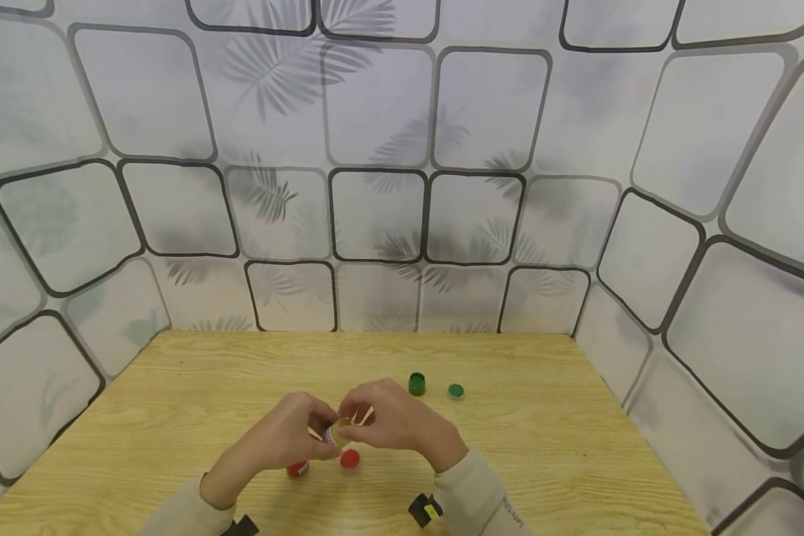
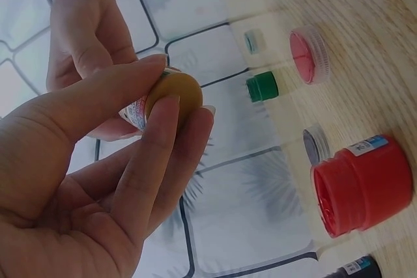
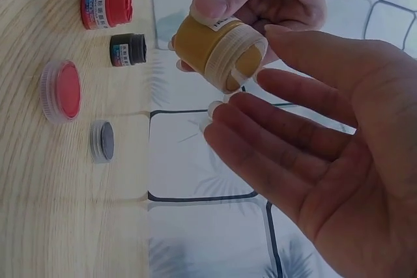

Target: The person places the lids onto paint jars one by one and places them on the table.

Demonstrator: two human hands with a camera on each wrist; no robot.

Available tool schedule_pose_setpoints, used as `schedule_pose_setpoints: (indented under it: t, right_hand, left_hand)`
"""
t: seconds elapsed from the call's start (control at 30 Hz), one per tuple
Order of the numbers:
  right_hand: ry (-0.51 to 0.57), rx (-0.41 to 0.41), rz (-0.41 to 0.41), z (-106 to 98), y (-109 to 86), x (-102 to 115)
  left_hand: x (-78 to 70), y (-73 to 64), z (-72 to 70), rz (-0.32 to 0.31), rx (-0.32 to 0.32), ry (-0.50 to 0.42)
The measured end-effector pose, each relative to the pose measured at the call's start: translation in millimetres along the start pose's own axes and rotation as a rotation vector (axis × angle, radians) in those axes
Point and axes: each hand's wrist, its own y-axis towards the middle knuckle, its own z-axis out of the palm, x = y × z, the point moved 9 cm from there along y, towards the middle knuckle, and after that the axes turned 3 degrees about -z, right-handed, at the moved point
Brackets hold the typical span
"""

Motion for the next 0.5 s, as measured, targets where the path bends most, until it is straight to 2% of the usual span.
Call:
schedule_pose_setpoints:
  t: [0.37,0.5]
  right_hand:
    - [0.001,0.028,-0.046,2.7,0.9,5.6]
    - [0.020,0.022,-0.039,3.2,1.1,3.4]
  left_hand:
    - [-0.1,0.1,-0.8,0.002,0.001,-0.019]
    - [0.4,0.5,-0.2,-0.002,0.003,-0.024]
